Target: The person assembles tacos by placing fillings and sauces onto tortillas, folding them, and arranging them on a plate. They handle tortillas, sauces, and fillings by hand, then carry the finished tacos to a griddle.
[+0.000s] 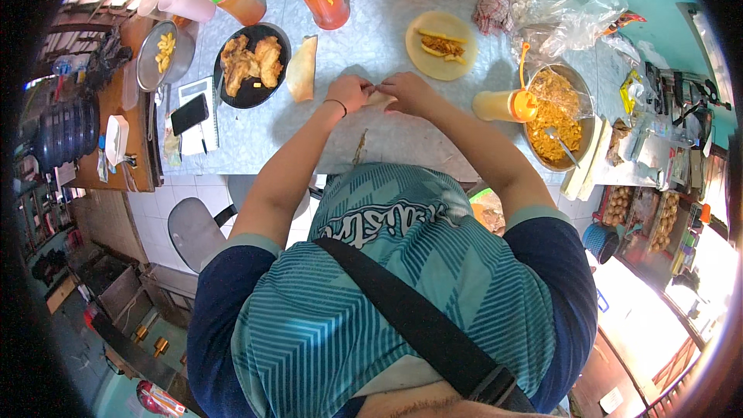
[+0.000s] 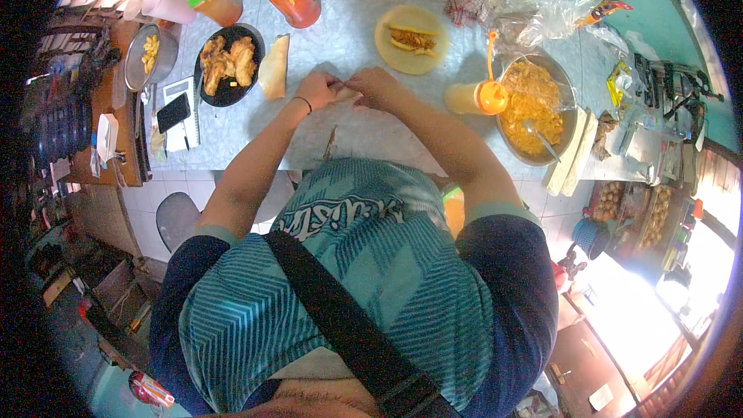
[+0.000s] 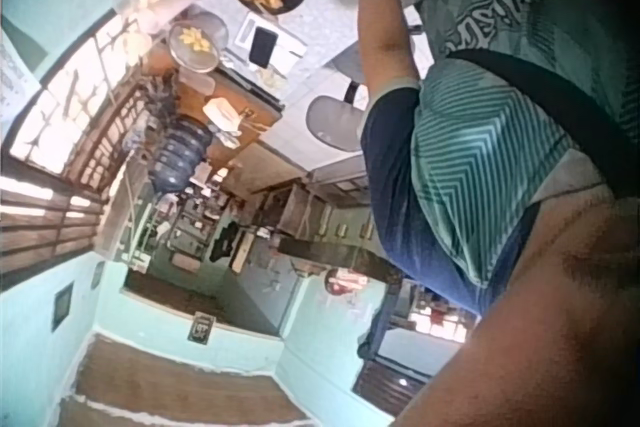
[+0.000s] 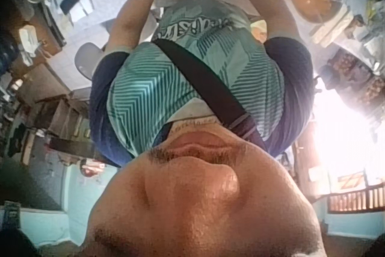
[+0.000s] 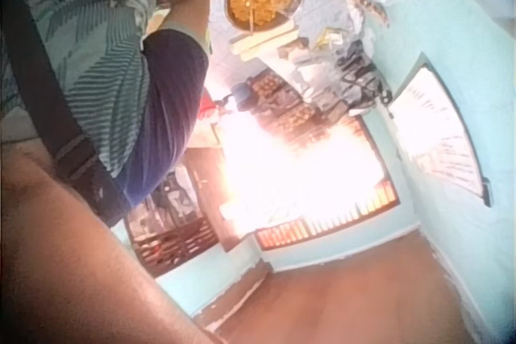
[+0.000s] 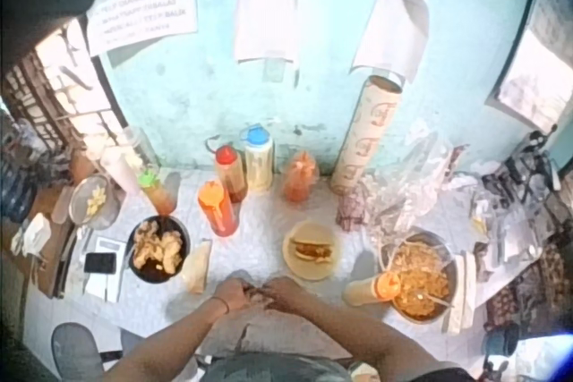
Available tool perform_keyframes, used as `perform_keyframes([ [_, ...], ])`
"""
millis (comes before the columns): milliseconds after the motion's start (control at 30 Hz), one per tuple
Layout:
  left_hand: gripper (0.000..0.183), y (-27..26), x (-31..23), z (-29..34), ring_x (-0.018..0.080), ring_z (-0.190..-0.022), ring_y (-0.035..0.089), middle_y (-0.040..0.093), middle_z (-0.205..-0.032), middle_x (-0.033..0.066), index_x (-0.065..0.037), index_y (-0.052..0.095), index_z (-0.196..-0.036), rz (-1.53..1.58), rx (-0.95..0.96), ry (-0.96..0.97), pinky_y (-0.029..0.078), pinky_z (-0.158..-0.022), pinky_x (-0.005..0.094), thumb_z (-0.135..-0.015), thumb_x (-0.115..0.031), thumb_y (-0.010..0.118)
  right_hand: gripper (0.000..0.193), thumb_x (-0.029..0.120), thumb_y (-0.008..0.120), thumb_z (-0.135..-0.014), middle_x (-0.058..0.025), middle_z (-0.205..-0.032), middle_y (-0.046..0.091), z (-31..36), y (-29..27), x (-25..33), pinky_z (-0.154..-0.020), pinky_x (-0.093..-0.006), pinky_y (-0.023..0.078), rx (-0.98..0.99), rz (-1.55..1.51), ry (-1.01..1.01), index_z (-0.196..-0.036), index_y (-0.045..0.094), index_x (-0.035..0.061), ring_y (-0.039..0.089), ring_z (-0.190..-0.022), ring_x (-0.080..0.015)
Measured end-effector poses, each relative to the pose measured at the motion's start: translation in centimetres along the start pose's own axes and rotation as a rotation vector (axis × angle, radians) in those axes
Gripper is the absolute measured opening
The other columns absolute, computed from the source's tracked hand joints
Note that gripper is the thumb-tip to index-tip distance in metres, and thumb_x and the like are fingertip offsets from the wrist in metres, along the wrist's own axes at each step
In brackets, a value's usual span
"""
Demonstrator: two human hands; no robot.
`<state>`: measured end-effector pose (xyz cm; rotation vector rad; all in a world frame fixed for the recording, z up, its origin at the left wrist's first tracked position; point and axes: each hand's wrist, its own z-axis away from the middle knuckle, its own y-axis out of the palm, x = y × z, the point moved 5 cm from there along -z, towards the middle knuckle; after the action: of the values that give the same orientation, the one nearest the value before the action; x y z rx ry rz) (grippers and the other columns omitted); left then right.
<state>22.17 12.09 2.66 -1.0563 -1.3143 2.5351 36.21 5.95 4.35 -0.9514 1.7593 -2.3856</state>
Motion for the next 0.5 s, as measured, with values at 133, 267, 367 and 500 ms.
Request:
perform_keyframes([
  [133, 0.029, -1.6, 0.2, 1.8, 0.0334, -0.093, 0.064, 0.069, -0.099, 0.0134, -0.007, 0.071, -0.102, 0.064, -0.524, 0.171, 0.051, -0.083, 0.0424, -0.087, -0.031, 0.065, 0.047, 0.026, 0.07, -0.082, -0.0068, -0.114, 0.062, 0.8, 0.0, 0.4, -0.087, -0.0414, 0.047, -0.174, 0.133, -0.033, -0.124, 0.059, 0.0086, 0.059, -0.106, -0.028],
  [267, 0.03, 1.2, 3.6, 5.8, 0.0269, -0.094, 0.064, 0.067, -0.099, 0.0136, -0.002, 0.064, -0.107, 0.394, -0.71, -0.256, 0.051, -0.082, 0.0374, -0.091, -0.027, 0.062, 0.042, 0.025, 0.068, -0.083, -0.0101, -0.118, 0.059, -0.3, 0.4, 0.6, -0.086, -0.0425, 0.049, -0.129, 0.095, 0.091, -0.121, 0.06, 0.0085, 0.059, -0.103, -0.0292],
  [367, 0.029, 5.5, 4.8, 7.1, 0.0218, -0.094, 0.063, 0.066, -0.101, 0.0115, 0.0, 0.061, -0.109, 0.938, -0.484, -0.548, 0.051, -0.08, 0.0349, -0.094, -0.026, 0.058, 0.036, 0.025, 0.067, -0.085, -0.0129, -0.117, 0.058, -0.7, 1.1, 1.2, -0.085, -0.0429, 0.05, -0.009, 0.037, 0.207, -0.116, 0.062, 0.0075, 0.06, -0.1, -0.0308],
  [500, 0.03, 6.5, 3.1, 5.1, 0.019, -0.101, 0.062, 0.064, -0.111, 0.0118, 0.0, 0.059, -0.113, 1.148, -0.176, -0.354, 0.051, -0.083, 0.0329, -0.095, -0.024, 0.057, 0.03, 0.026, 0.067, -0.086, -0.0152, -0.104, 0.064, -1.2, 1.7, 2.4, -0.078, -0.0412, 0.051, -0.103, -0.184, 0.226, -0.106, 0.066, 0.0048, 0.063, -0.091, -0.0306],
])
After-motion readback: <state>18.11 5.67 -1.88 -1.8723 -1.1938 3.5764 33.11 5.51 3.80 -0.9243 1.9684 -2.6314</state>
